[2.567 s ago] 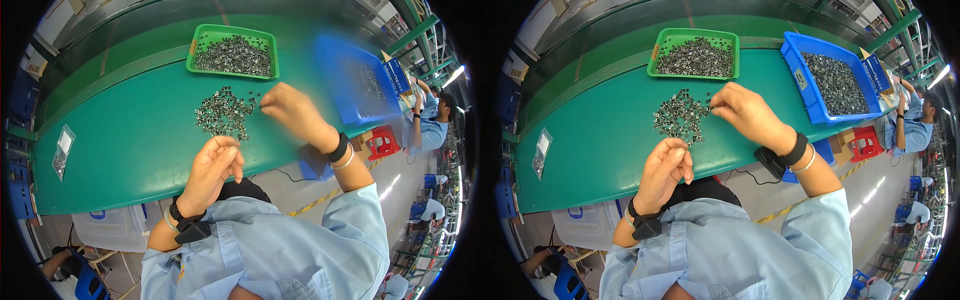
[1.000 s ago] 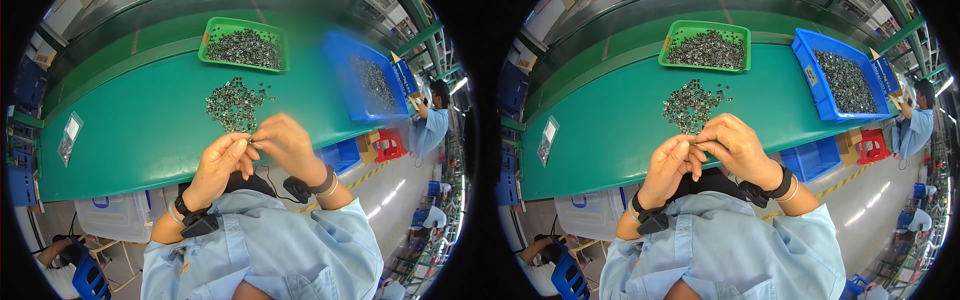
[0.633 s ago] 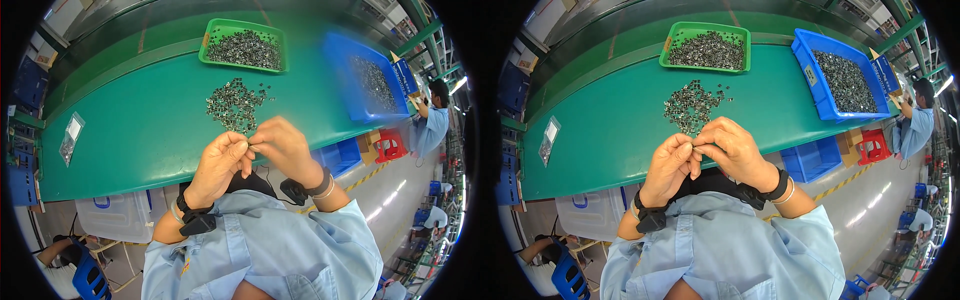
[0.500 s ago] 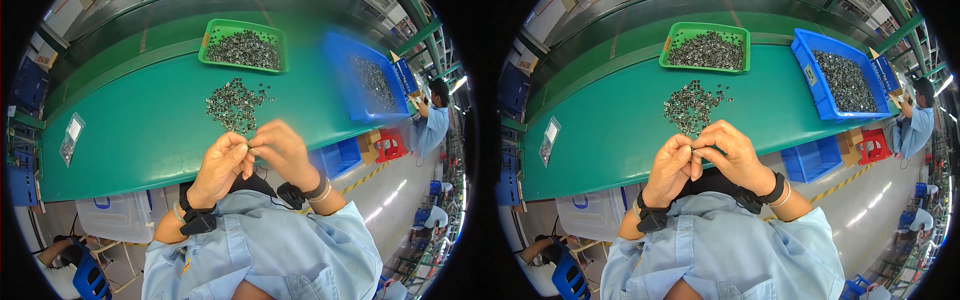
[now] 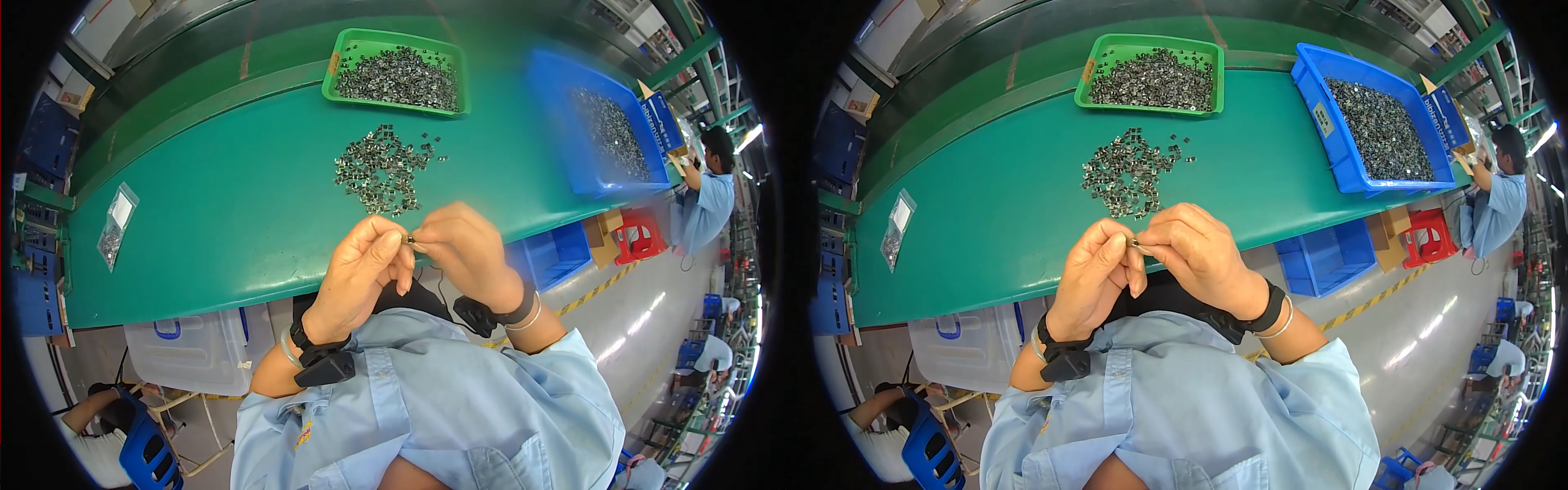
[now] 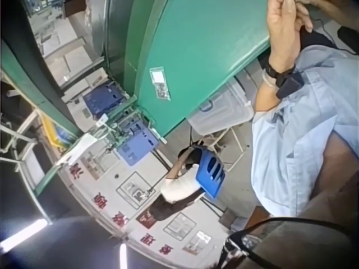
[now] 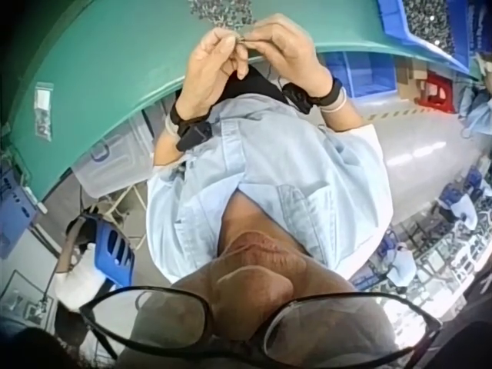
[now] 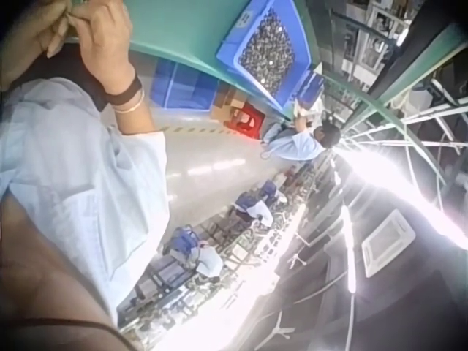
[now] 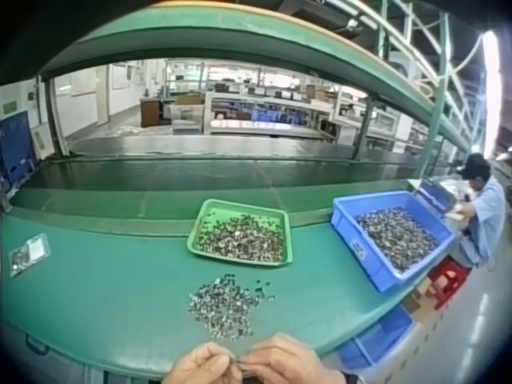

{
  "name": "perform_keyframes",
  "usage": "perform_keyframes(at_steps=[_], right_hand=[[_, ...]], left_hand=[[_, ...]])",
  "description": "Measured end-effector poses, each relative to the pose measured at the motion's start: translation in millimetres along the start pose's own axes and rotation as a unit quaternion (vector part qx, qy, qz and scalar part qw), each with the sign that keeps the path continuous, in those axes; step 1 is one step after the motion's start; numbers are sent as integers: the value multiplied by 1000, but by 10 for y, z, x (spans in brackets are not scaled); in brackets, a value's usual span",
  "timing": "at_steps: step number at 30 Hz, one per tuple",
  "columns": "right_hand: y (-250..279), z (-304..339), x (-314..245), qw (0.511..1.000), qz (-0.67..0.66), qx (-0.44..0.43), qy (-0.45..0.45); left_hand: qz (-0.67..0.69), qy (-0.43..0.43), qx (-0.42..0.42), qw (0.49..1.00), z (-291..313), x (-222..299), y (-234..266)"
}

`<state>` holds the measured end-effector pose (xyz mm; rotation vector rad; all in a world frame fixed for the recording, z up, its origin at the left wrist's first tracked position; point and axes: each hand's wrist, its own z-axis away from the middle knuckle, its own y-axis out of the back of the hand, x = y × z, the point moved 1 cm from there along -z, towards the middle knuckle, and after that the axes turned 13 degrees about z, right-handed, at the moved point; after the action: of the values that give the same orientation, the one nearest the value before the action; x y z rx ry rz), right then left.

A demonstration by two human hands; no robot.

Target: Sorting and inspecting small electronic components on an assembly line conveyor belt.

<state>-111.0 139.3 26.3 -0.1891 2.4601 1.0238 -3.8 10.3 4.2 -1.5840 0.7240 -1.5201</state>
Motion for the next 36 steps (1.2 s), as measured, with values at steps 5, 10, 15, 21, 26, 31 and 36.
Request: perform_keyframes(at_steps=[5, 10, 15, 21, 26, 31, 36], right_hand=[[-19, 34, -49, 998, -65, 12, -18], [-61, 48, -58, 996, -86, 16, -16], [-79, 58, -42, 995, -95, 10, -20], [-72, 56, 21, 996, -75, -18, -42], [162, -381, 347, 996, -1, -23, -81], [356, -1135, 994, 985, 9, -10, -171], [347, -983, 1130, 986, 55, -90, -128]], left_hand=[[132, 59, -27, 989, 10, -74, 20], [184, 75, -52, 979, -1, -102, 66], [104, 53, -53, 992, -2, -74, 76], [23, 34, -12, 999, 4, -37, 68], [61, 11, 0, 998, -32, -44, 77], [84, 18, -28, 996, -87, -2, 106], [106, 30, -34, 993, -72, 25, 142]])
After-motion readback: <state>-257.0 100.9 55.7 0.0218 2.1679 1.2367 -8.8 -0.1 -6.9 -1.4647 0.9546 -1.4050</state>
